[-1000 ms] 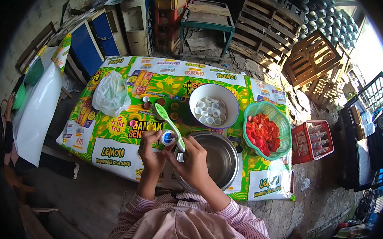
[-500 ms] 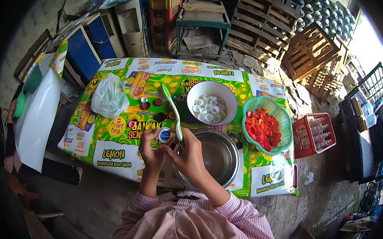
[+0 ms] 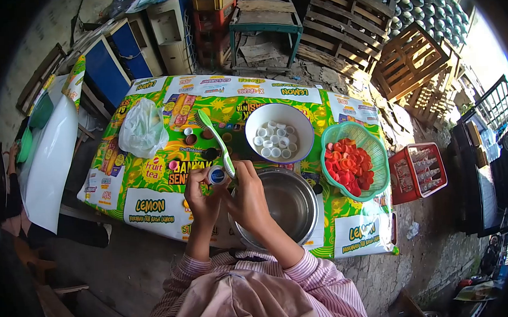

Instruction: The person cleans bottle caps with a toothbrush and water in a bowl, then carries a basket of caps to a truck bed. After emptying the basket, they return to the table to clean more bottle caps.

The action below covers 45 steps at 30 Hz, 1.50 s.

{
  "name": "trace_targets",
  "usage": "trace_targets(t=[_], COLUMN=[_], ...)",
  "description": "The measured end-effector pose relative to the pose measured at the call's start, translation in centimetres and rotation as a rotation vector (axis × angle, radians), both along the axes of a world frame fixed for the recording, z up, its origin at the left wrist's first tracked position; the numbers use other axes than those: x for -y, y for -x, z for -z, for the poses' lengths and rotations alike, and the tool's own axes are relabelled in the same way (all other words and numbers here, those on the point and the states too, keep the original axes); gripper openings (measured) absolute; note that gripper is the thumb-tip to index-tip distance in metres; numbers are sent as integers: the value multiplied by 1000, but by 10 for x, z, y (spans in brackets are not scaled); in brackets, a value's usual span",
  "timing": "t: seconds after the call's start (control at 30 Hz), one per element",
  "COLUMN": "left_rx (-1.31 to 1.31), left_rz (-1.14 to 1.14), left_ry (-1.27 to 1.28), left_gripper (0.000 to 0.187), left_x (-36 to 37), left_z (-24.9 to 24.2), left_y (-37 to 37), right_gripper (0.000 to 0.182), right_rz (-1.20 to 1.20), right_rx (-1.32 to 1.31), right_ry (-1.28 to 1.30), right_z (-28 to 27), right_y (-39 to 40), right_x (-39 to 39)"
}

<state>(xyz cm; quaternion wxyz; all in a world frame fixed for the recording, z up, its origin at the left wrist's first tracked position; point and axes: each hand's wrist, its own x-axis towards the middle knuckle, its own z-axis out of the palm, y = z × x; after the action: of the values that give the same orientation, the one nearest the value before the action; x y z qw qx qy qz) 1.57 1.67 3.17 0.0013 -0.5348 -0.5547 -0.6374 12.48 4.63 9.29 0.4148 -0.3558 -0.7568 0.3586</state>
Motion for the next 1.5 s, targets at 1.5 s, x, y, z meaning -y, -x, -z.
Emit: trace_targets(t=[1.5], left_rx=[151], left_rz=[342], left_ry=[243], left_gripper=[36], left_x=[-1], left_z=[17], left_y=[0], right_gripper=[46], right_rz=[-88], right_rx=[28], right_ry=[-94], right_z=[38], right_y=[-17], right_x=[-19])
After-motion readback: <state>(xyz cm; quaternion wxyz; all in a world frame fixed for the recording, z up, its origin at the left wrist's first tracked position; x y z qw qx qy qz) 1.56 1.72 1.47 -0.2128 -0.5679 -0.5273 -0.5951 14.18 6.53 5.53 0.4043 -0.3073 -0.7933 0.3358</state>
